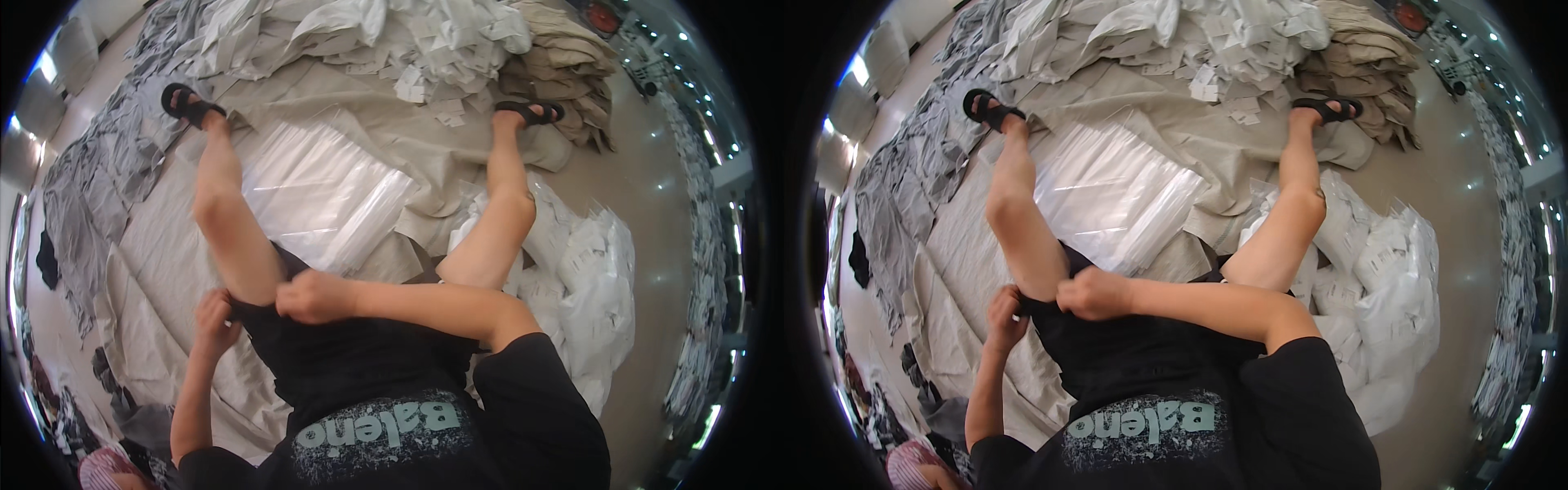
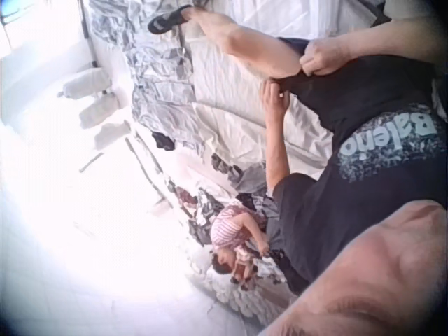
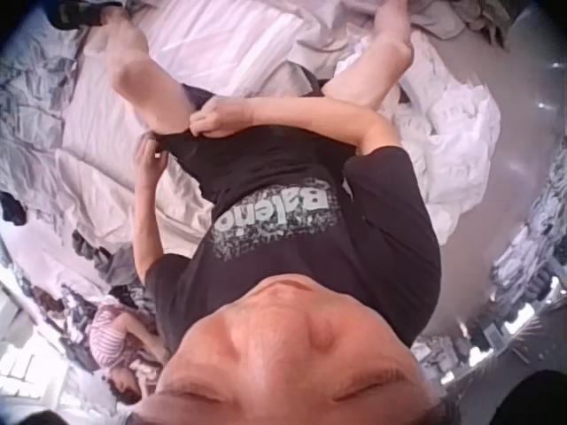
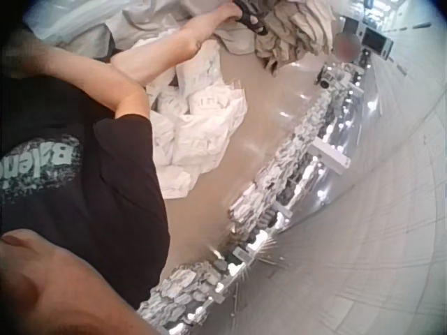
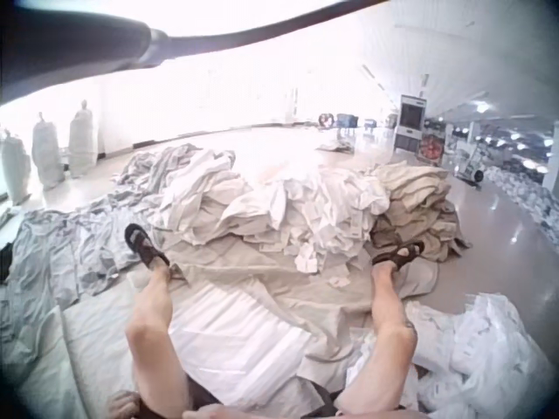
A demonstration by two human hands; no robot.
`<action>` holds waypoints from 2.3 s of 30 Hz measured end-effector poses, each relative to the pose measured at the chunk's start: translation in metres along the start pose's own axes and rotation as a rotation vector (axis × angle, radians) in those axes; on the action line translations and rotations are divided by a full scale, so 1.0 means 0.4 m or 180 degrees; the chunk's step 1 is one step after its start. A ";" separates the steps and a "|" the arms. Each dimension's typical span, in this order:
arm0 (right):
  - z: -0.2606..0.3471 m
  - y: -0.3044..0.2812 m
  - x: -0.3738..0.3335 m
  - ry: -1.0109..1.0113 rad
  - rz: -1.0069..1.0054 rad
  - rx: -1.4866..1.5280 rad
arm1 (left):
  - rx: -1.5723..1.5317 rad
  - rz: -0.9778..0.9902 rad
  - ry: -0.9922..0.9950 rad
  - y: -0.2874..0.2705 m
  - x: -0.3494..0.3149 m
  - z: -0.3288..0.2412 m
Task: The person sits on the floor and folds white shirts one by one. They smooth the fabric, fold the sleeves and body, and place the folded shirts into a clear plastic bag. The person repeats this process for multiple shirts.
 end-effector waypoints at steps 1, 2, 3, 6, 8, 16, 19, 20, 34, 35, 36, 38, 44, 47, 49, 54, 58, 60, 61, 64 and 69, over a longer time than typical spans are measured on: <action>0.009 0.007 -0.017 -0.0107 0.0475 0.0297 | 0.0080 0.0214 0.0068 0.006 -0.027 -0.009; 0.000 0.001 -0.033 0.0191 0.0624 0.0634 | 0.0083 0.0306 0.0062 0.016 -0.046 -0.019; -0.002 -0.019 -0.029 0.0447 0.0768 0.0980 | -0.0001 0.0492 -0.0330 0.024 -0.128 0.019; -0.102 -0.067 -0.027 0.0845 -0.0126 0.0975 | -0.0681 0.0614 -0.1290 -0.009 -0.113 -0.011; -0.283 -0.097 -0.054 0.1316 -0.0740 0.0704 | -0.0132 0.0610 -0.0965 -0.072 -0.021 -0.049; -0.832 -0.280 -0.223 0.3426 -0.0514 -0.1234 | 0.0338 0.1175 -0.1801 0.285 0.446 0.118; -0.831 -0.292 -0.185 0.4086 0.0137 -0.1274 | 0.0818 0.1550 -0.2797 0.484 0.509 0.342; -0.809 -0.300 -0.164 0.4258 0.0252 -0.1329 | 0.0810 0.1351 -0.3086 0.536 0.503 0.391; -0.863 -0.224 -0.290 0.3944 -0.1238 0.0059 | -0.1005 0.0428 -0.3256 0.712 0.847 0.517; -0.878 -0.217 -0.298 0.3925 -0.1427 0.0106 | -0.0822 0.0129 -0.3029 0.677 0.832 0.522; -0.891 -0.221 -0.311 0.3908 -0.1625 0.0136 | -0.0649 -0.0162 -0.2780 0.636 0.815 0.549; -0.868 -0.260 -0.285 0.4092 -0.1084 0.0483 | 0.0251 -0.0800 -0.2438 0.537 0.700 0.608; -0.827 -0.265 -0.298 0.3969 -0.0755 -0.0428 | 0.0969 -0.1579 -0.4467 0.462 0.336 0.559; -0.745 -0.230 -0.223 0.4393 -0.0311 -0.0522 | 0.0519 -0.1804 -0.5476 0.475 0.290 0.547; -0.697 -0.211 -0.135 0.4686 0.0178 -0.0535 | 0.0101 -0.1816 -0.5330 0.469 0.285 0.577; -0.634 -0.106 -0.096 0.4132 -0.0370 -0.0985 | -0.0525 -0.1953 -0.5266 0.461 0.276 0.535; -0.641 -0.062 -0.094 0.3858 -0.0458 -0.1226 | 0.0598 -0.1718 -0.4829 0.451 0.327 0.467; -0.642 -0.072 -0.060 0.3949 -0.0579 -0.1473 | 0.0578 -0.1847 -0.4736 0.458 0.286 0.501; -0.643 -0.084 -0.048 0.4005 -0.0649 -0.1604 | 0.0072 -0.1813 -0.5049 0.470 0.244 0.535; -0.676 -0.101 -0.059 0.4252 -0.0709 -0.1334 | -0.0842 -0.1678 -0.5610 0.482 0.209 0.556; -0.686 -0.139 -0.058 0.4676 -0.0318 -0.0592 | -0.0390 -0.1390 -0.5561 0.507 0.250 0.496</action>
Point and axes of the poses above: each hand's wrist, its own x-axis towards the middle knuckle, its own y-axis out of the palm, z = x × y, the point moved 1 cm from there along x, towards the middle knuckle, and after that the axes turned 3 degrees about -x, right-handed, at the moved point
